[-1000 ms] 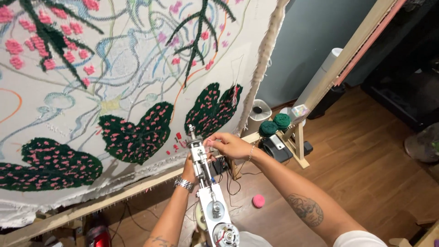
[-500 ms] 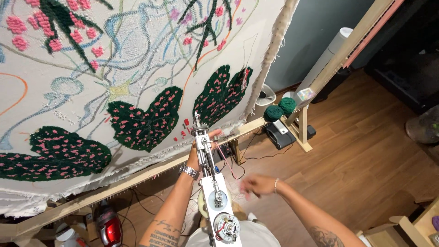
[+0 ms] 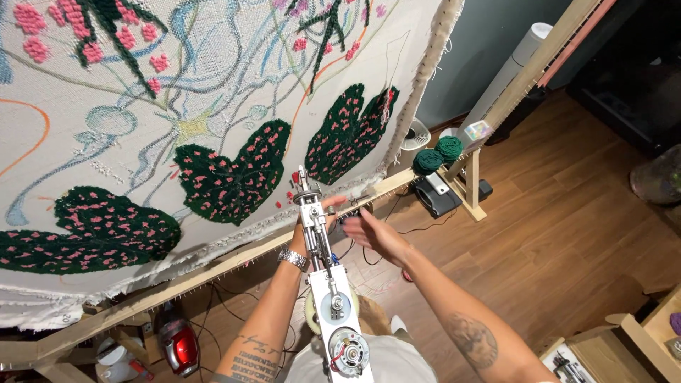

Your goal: Using a tufting gun to create patterns on a rug canvas held in a wooden frame.

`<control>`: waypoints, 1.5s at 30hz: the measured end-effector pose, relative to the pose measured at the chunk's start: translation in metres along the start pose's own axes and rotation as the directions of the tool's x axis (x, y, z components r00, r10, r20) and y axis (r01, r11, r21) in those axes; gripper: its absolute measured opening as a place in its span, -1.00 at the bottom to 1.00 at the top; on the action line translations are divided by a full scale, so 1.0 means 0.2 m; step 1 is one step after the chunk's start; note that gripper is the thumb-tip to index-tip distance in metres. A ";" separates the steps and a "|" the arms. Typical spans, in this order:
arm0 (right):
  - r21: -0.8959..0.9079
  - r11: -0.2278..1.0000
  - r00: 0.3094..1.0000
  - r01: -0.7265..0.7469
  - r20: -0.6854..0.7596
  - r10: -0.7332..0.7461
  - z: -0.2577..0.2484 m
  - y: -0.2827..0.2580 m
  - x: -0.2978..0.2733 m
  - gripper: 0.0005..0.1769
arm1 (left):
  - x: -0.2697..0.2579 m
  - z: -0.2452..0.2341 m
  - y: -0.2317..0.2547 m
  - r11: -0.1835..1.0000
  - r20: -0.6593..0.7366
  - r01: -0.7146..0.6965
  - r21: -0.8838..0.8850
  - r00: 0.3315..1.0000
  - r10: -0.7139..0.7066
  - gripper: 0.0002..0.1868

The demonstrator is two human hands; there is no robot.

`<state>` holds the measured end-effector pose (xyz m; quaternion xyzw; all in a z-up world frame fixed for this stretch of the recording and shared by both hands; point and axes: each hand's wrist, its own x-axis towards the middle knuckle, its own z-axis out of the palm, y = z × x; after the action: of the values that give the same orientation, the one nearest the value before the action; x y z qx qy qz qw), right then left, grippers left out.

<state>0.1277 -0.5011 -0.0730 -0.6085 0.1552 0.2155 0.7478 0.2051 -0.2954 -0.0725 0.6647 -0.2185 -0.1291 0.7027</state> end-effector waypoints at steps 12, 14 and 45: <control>0.254 0.963 0.956 0.088 0.251 -0.154 0.21 -0.35 0.16 -0.69 | -0.08 -0.02 0.00 0.997 -0.053 -0.041 0.072 0.998 0.044 -0.79; 0.274 0.953 0.949 0.131 0.243 -0.200 0.23 -0.41 0.14 -0.73 | -0.08 -0.02 -0.02 0.994 -0.048 -0.076 0.077 0.996 0.080 -0.80; -0.295 0.840 0.883 0.456 0.033 -0.468 0.43 -0.50 -0.48 -0.69 | -0.12 -0.08 0.08 0.994 0.019 0.036 -0.100 0.999 -0.034 -0.74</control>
<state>0.0945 -0.4467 0.0763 -0.7365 -0.0148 0.0376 0.6752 0.1895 -0.2689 -0.0602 0.6310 -0.2059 -0.1578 0.7311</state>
